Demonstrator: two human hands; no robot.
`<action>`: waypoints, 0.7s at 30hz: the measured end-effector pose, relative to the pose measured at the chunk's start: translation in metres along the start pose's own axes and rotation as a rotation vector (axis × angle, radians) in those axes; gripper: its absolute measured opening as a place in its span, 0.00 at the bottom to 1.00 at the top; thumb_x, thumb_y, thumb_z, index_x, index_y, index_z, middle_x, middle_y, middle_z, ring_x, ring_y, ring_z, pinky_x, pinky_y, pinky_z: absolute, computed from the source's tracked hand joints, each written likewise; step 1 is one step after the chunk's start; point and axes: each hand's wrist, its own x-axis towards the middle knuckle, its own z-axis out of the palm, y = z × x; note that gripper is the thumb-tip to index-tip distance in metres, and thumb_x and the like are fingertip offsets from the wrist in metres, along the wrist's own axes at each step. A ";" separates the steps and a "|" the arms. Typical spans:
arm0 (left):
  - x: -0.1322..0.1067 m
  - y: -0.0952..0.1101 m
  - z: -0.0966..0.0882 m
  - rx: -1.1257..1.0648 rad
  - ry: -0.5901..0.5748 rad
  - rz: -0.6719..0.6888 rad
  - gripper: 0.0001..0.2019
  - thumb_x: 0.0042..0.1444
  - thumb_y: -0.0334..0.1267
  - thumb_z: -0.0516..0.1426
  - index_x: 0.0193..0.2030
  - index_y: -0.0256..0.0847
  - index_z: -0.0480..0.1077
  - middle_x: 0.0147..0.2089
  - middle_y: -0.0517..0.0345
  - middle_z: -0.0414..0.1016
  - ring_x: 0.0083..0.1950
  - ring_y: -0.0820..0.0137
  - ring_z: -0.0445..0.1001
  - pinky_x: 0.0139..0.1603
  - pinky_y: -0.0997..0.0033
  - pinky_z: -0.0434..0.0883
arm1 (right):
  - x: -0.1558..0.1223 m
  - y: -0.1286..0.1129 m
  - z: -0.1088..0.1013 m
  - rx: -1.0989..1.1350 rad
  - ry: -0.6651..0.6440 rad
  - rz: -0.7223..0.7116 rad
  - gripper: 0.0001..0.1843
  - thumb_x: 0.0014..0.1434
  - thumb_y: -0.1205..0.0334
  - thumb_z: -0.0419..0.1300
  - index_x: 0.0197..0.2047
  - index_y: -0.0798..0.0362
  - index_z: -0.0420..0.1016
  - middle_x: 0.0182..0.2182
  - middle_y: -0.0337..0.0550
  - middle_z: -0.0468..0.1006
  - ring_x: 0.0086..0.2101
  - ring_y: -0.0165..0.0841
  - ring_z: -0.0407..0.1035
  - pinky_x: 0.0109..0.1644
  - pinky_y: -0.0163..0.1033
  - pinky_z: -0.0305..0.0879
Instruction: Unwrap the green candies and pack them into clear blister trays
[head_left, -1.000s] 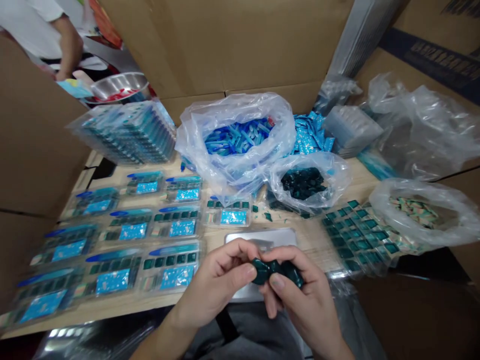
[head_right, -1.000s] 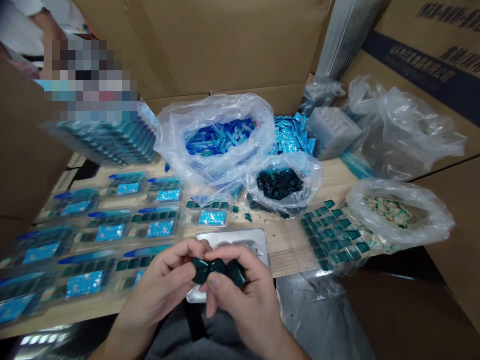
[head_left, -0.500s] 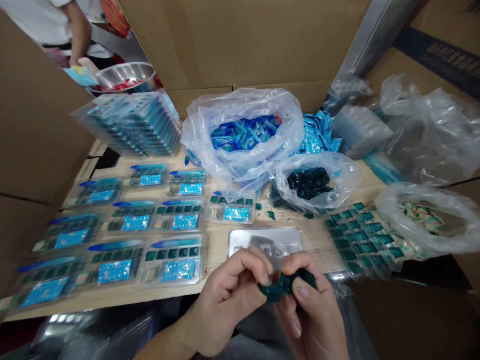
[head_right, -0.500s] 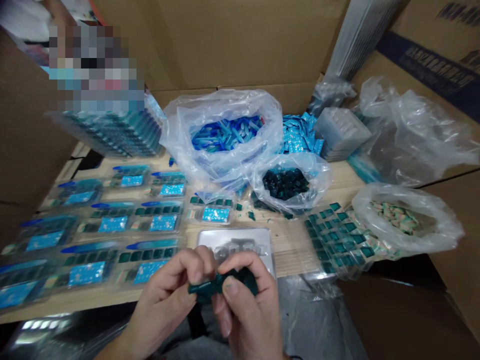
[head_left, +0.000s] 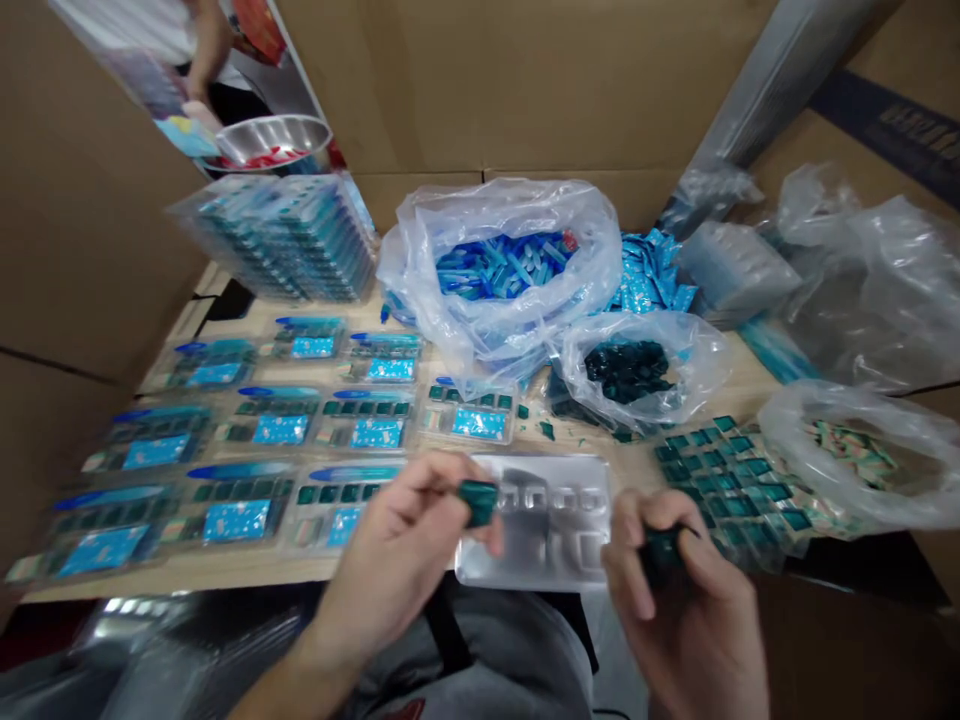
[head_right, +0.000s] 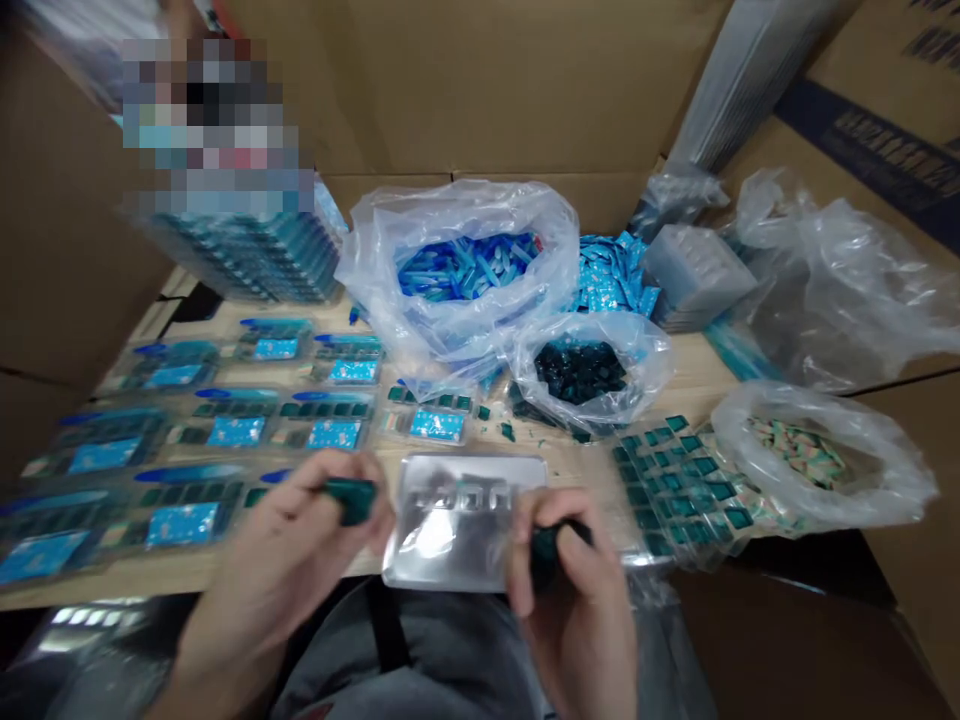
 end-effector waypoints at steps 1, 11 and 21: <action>0.000 -0.004 0.002 -0.006 -0.046 -0.064 0.08 0.53 0.41 0.68 0.33 0.41 0.75 0.34 0.63 0.73 0.29 0.78 0.75 0.31 0.81 0.71 | -0.001 0.005 0.001 -0.048 -0.055 0.013 0.10 0.55 0.54 0.68 0.27 0.50 0.77 0.27 0.36 0.74 0.15 0.21 0.61 0.20 0.29 0.59; -0.010 -0.021 0.003 0.036 -0.180 -0.320 0.13 0.52 0.43 0.68 0.32 0.38 0.71 0.29 0.65 0.71 0.26 0.82 0.73 0.30 0.85 0.69 | -0.013 0.017 -0.004 -0.820 -0.344 -0.413 0.19 0.59 0.67 0.66 0.51 0.34 0.78 0.41 0.35 0.82 0.40 0.31 0.76 0.44 0.32 0.73; -0.016 -0.026 0.009 0.605 -0.101 0.244 0.11 0.57 0.22 0.56 0.37 0.45 0.69 0.35 0.66 0.71 0.36 0.81 0.74 0.38 0.88 0.72 | -0.012 0.026 -0.005 -0.700 -0.279 -0.283 0.14 0.56 0.71 0.64 0.41 0.41 0.78 0.32 0.33 0.78 0.22 0.24 0.64 0.24 0.28 0.61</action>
